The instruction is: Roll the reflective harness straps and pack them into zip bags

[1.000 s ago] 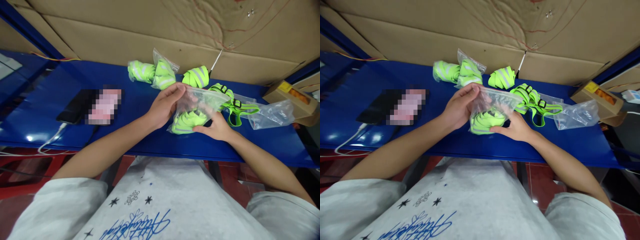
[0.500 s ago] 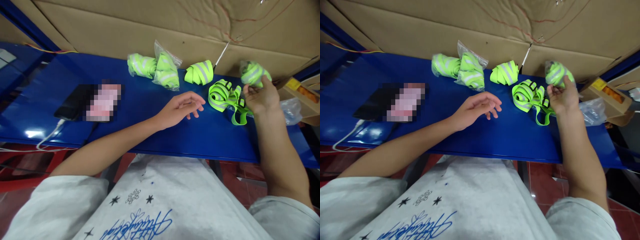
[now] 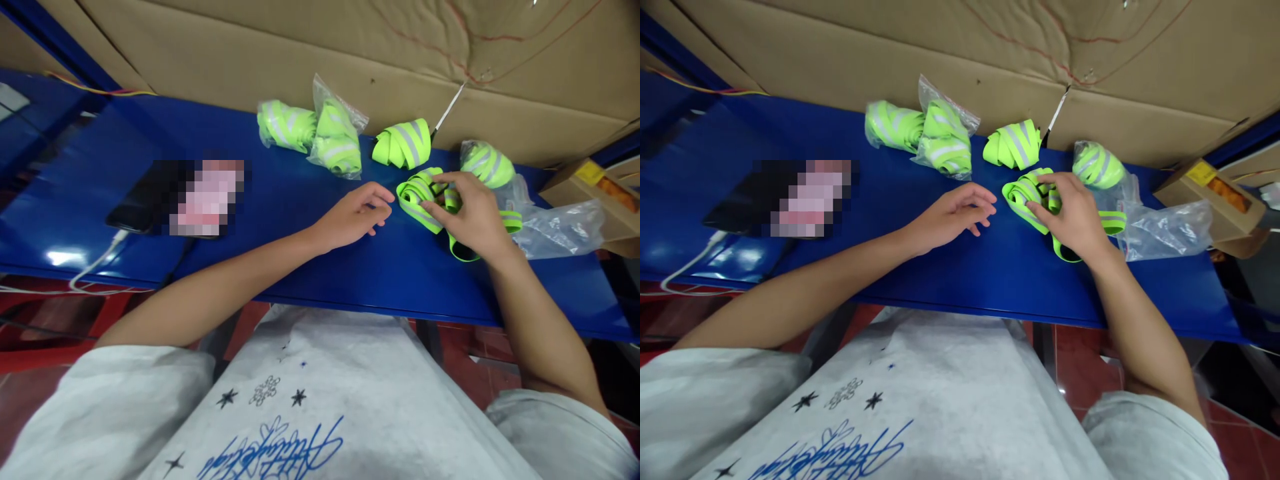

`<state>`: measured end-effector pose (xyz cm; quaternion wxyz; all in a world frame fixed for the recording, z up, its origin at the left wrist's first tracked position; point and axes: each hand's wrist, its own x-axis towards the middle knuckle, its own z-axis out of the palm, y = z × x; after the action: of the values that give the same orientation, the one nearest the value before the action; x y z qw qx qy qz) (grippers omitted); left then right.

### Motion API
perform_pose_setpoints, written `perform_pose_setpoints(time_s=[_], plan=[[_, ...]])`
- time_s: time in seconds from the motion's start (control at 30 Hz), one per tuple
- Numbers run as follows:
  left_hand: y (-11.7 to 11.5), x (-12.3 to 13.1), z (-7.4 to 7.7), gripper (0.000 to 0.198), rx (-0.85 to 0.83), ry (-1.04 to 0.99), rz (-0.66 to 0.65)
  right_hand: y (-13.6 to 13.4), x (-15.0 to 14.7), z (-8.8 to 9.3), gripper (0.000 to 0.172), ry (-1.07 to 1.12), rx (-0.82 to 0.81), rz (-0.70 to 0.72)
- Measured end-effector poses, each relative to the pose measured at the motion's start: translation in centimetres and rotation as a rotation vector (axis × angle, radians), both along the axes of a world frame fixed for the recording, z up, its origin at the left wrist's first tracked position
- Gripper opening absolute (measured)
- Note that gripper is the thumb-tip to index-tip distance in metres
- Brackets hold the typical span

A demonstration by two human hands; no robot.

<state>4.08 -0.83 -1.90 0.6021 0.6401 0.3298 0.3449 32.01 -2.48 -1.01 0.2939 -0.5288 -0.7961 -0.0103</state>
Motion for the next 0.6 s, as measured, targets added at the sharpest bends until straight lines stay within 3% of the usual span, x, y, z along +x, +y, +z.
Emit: perform_pose_setpoints(time_s=[0.1,0.23,0.37,0.47,0.6], plan=[[0.4,0.4,-1.0,0.021,-0.042,0.049,0.079,-0.6,-1.4,0.3,0.035,0.021,-0.035,0.141],[1.1,0.2,-1.4,0.036,0.006,0.013,0.201,-2.5,-4.1,0.6,0.041,0.050,-0.144,0.334],[1.7,-0.9,-1.0,0.064,0.194,0.143,0.126,-4.0,-5.5,1.4,0.036,0.126,-0.287,0.545],[1.6,-1.3,-0.8,0.064,0.339,0.234,0.012,-4.0,-5.1,1.8,0.027,0.231,-0.288,0.473],[0.9,-1.1,-1.1,0.058,0.546,0.370,-0.009,-3.2,-4.1,1.8,0.027,0.217,-0.055,0.245]])
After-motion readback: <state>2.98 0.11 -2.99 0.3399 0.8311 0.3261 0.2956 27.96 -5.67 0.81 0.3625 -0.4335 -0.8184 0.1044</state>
